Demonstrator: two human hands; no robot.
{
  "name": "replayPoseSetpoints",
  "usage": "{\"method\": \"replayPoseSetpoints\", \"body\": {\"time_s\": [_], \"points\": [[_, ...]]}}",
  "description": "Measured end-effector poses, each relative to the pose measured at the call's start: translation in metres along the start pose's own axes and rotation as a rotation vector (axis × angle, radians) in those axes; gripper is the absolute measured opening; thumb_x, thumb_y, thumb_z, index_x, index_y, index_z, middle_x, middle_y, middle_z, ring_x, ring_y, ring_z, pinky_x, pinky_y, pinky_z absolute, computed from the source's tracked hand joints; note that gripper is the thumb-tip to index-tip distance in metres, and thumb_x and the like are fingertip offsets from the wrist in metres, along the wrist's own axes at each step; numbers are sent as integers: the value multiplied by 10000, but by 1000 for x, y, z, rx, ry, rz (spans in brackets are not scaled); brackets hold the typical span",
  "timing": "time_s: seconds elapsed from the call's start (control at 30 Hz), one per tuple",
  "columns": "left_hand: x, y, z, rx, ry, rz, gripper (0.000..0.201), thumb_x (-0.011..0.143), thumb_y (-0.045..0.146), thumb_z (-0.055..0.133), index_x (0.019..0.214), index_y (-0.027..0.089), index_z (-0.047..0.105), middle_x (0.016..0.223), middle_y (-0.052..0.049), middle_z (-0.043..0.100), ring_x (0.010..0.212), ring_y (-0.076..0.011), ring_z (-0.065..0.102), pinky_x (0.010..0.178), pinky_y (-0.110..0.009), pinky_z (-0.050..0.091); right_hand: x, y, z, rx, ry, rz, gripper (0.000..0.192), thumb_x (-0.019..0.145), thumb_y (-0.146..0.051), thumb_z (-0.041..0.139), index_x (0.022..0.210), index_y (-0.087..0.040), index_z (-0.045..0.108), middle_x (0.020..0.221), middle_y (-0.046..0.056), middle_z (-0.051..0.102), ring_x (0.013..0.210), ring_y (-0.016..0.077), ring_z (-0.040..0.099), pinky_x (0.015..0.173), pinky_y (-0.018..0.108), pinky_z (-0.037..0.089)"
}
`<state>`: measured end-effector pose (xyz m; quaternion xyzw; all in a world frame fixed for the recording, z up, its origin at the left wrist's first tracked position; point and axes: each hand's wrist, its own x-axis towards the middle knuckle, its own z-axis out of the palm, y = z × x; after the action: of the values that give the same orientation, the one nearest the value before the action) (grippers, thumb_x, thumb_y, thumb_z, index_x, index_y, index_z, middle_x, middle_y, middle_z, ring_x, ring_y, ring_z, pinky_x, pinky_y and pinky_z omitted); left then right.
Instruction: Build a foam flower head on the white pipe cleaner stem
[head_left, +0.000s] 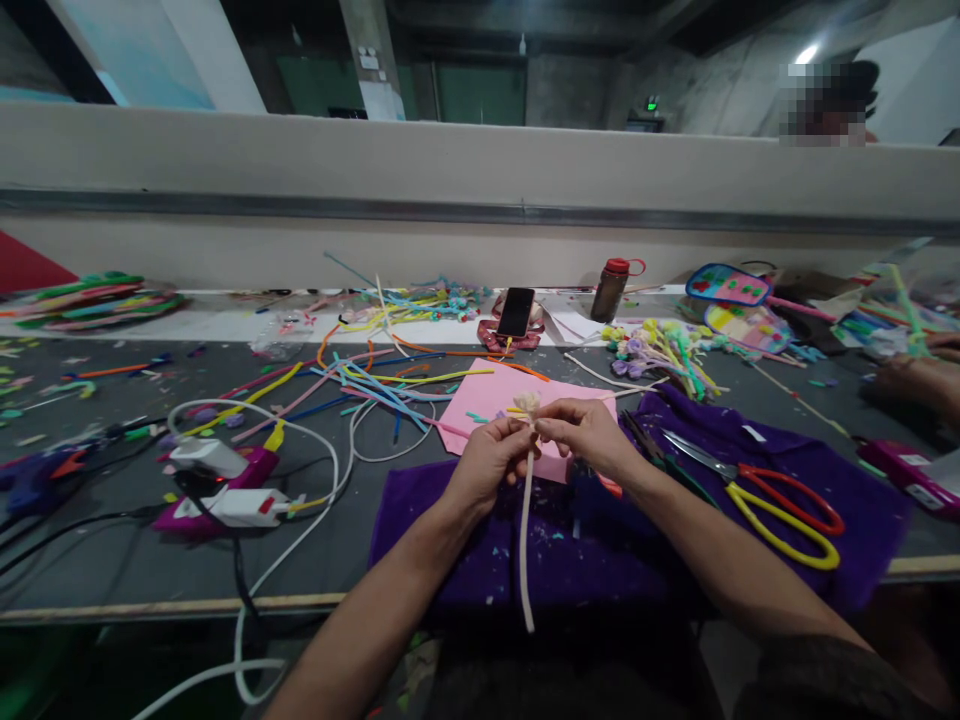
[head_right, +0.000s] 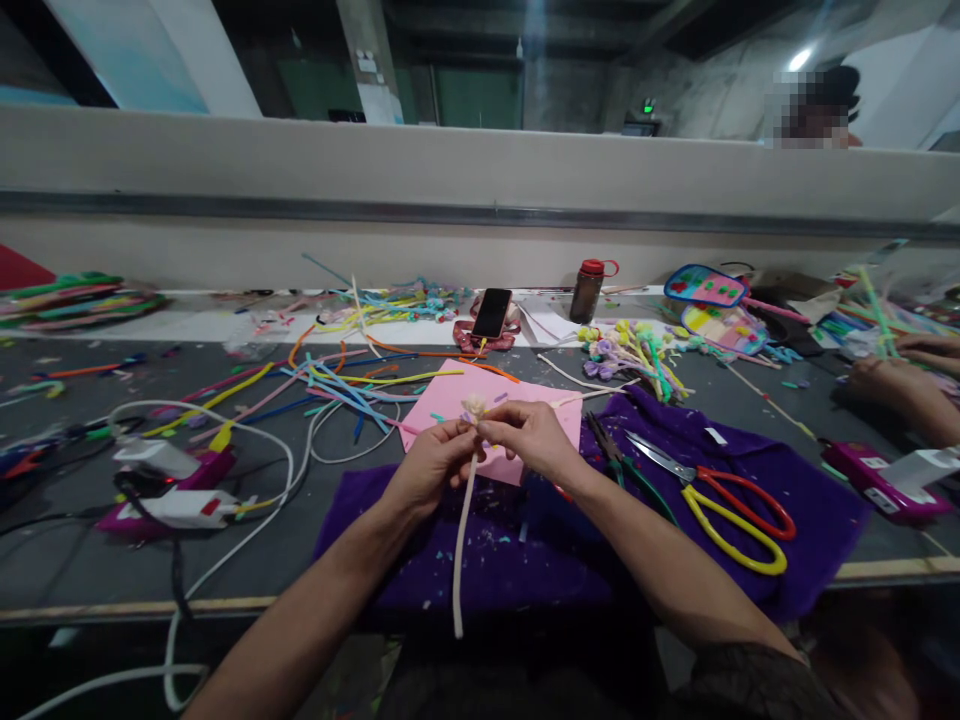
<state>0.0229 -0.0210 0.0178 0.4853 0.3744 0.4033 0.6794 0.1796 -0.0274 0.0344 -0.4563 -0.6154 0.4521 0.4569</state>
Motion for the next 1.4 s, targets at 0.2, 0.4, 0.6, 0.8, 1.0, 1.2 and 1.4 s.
{"method": "replayPoseSetpoints", "body": {"time_s": [0.2, 0.4, 0.6, 0.8, 1.0, 1.2, 1.4], "points": [[0, 6, -9, -76, -95, -101, 230, 685, 350, 653, 730, 129, 615, 471, 36, 515, 312, -18, 301, 320, -171, 158, 7, 7, -12, 227, -118, 138, 326, 691, -373, 653, 942, -166, 630, 825, 40, 634, 511, 73, 523, 366, 148, 348], [-2, 3, -6, -61, -160, -102, 233, 688, 342, 642, 669, 110, 633, 464, -1, 533, 359, -46, 384, 368, -180, 239, 7, 7, -15, 354, -175, 133, 429, 723, -370, 626, 1109, -193, 563, 923, 54, 609, 610, 92, 565, 407, 153, 395], [-4, 5, -4, -57, -172, -188, 229, 681, 343, 644, 727, 118, 636, 537, -33, 598, 431, -94, 518, 402, -180, 330, 4, 2, -14, 332, -223, 119, 429, 733, -365, 603, 1122, -190, 557, 983, 72, 619, 635, 104, 570, 403, 163, 391], [-5, 4, -5, 7, -188, -147, 268, 695, 376, 624, 749, 114, 637, 561, -31, 605, 422, -84, 510, 408, -178, 341, 4, 4, -13, 269, -188, 95, 406, 707, -346, 639, 1073, -178, 584, 868, 41, 620, 596, 94, 551, 387, 151, 373], [-6, 3, -5, -11, -165, -114, 275, 689, 401, 635, 675, 128, 617, 582, -32, 616, 450, -88, 526, 411, -185, 332, 3, 6, -10, 270, -125, 89, 416, 739, -379, 608, 1107, -192, 557, 861, 40, 621, 545, 87, 545, 374, 167, 378], [-4, 3, -8, -211, -77, -42, 224, 704, 324, 647, 811, 128, 636, 627, -19, 630, 498, -74, 545, 450, -174, 347, 1, 4, -8, 267, 19, 51, 324, 758, -399, 599, 988, -172, 567, 904, 59, 619, 517, 73, 538, 356, 160, 338], [-3, 2, -11, -242, -78, -53, 252, 691, 339, 662, 815, 121, 635, 622, -16, 620, 480, -68, 530, 446, -177, 342, 1, 7, -8, 155, -17, 78, 323, 734, -389, 629, 972, -176, 584, 854, 45, 628, 502, 77, 519, 354, 170, 337]]}}
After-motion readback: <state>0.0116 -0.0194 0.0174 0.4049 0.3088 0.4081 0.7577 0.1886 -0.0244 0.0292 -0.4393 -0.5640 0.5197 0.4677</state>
